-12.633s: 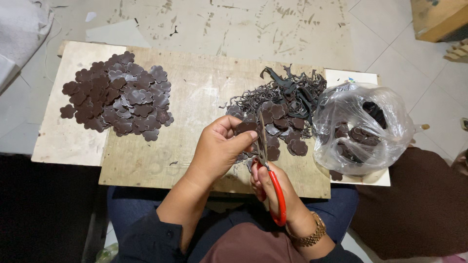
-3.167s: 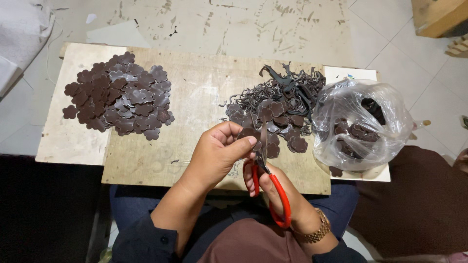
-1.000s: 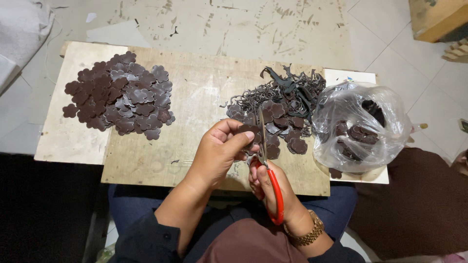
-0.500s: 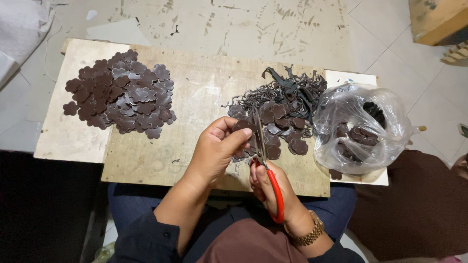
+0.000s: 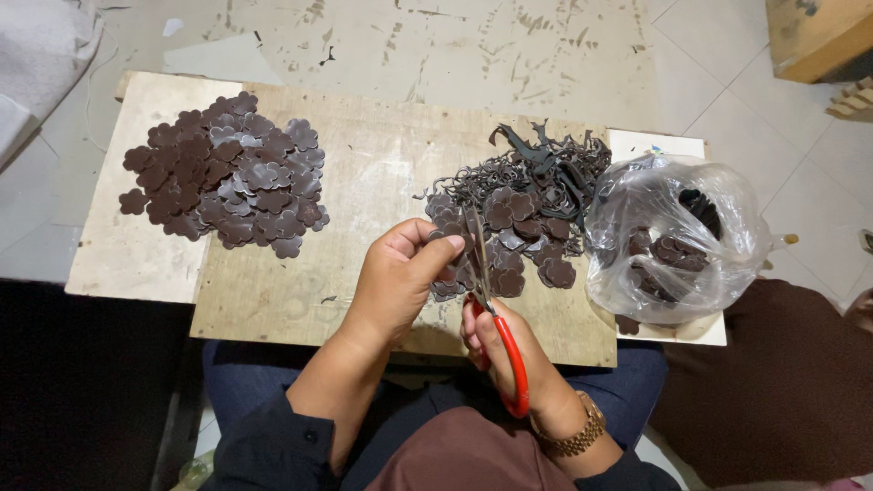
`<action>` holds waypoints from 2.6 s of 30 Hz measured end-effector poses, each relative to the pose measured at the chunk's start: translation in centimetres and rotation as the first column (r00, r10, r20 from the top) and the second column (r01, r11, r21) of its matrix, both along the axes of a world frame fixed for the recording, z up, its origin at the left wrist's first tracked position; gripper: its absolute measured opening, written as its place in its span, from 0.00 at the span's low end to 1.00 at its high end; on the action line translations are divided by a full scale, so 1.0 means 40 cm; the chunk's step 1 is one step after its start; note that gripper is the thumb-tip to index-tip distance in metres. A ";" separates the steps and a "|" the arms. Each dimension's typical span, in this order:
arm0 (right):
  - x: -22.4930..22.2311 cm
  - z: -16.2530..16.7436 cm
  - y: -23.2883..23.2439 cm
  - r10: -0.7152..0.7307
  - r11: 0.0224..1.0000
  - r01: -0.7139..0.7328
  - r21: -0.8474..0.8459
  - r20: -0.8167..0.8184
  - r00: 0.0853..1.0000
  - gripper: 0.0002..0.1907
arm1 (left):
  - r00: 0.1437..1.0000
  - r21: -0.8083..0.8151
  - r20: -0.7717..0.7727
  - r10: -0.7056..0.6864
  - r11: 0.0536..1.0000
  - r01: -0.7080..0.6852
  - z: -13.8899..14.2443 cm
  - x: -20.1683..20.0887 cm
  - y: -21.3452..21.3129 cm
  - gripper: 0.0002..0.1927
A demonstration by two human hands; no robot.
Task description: The person sits on the floor and uses red-handled scissors to trim the edges of small, dark brown, flower-shaped leather pieces. They pick up each piece, trim it, and place it into a growing pile on the left side of the table.
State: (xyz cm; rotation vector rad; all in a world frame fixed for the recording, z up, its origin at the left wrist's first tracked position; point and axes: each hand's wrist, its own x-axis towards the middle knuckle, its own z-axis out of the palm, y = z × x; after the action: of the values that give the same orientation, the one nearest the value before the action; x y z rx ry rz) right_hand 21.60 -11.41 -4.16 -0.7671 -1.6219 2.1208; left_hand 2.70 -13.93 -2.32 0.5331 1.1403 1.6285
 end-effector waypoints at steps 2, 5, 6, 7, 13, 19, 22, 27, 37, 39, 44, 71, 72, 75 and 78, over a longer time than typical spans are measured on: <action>-0.001 0.000 0.000 -0.014 1.000 0.014 -0.014 -0.004 1.000 0.24 | 1.000 -0.016 0.003 0.002 1.000 -0.002 0.005 0.001 -0.002 0.04; 0.003 0.003 0.005 0.004 1.000 -0.004 -0.004 -0.020 1.000 0.24 | 1.000 -0.026 0.010 -0.005 1.000 0.005 0.010 0.002 -0.002 0.04; 0.004 0.004 0.005 0.000 1.000 0.000 0.000 -0.014 1.000 0.24 | 1.000 -0.029 0.014 -0.006 1.000 0.006 0.011 0.002 -0.003 0.04; 0.004 0.004 0.004 -0.005 1.000 0.005 0.004 -0.008 1.000 0.24 | 1.000 -0.023 0.014 -0.005 1.000 0.006 0.011 0.002 -0.003 0.04; 0.002 -0.001 0.007 -0.017 1.000 0.017 -0.003 -0.002 1.000 0.23 | 1.000 -0.014 0.006 -0.001 1.000 0.002 0.005 0.002 0.002 0.05; -0.002 -0.009 0.004 -0.060 0.997 0.062 -0.055 0.048 0.997 0.23 | 1.000 -0.004 0.009 -0.002 1.000 0.002 0.013 0.000 0.003 0.05; -0.001 -0.013 0.002 -0.082 0.995 0.085 -0.046 0.064 0.995 0.24 | 1.000 -0.024 0.015 0.003 1.000 -0.002 0.021 -0.001 0.005 0.04; 0.002 -0.020 0.010 -0.103 0.994 0.104 -0.019 0.021 0.994 0.24 | 1.000 -0.010 0.005 -0.006 1.000 0.006 0.014 -0.016 0.004 0.03; 0.008 -0.025 0.018 0.057 0.998 -0.057 0.010 0.011 0.998 0.26 | 0.989 0.012 -0.125 -0.079 0.997 0.081 0.004 -0.019 -0.008 0.08; 0.012 -0.024 0.019 0.068 0.997 -0.067 0.033 -0.008 0.998 0.28 | 0.995 0.058 -0.075 -0.069 0.996 0.073 0.014 -0.014 -0.010 0.09; 0.012 -0.019 0.023 0.078 0.996 -0.078 0.036 -0.001 0.997 0.29 | 0.989 0.039 -0.129 -0.076 0.996 0.082 0.033 -0.008 -0.014 0.08; 0.013 0.015 0.017 0.069 0.998 -0.069 -0.001 -0.004 0.998 0.25 | 0.986 0.003 -0.153 -0.063 0.998 0.065 0.037 -0.008 -0.022 0.09; 0.014 0.015 0.017 0.070 0.998 -0.070 0.001 0.000 0.998 0.25 | 0.988 0.006 -0.140 -0.064 0.998 0.065 0.036 -0.007 -0.022 0.09; 0.017 0.016 0.018 0.067 0.998 -0.068 0.005 0.009 0.998 0.26 | 0.991 0.016 -0.113 -0.065 0.998 0.067 0.033 -0.008 -0.021 0.10; 0.017 0.018 0.017 0.068 0.998 -0.068 -0.004 0.005 0.998 0.27 | 0.992 0.012 -0.097 -0.076 0.997 0.078 0.032 -0.009 -0.019 0.10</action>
State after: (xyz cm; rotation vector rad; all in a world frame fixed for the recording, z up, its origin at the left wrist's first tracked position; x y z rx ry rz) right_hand 22.27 -10.71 -3.45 -0.7293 -1.6688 2.1709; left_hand 2.33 -14.68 -1.04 0.6635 1.1644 1.5605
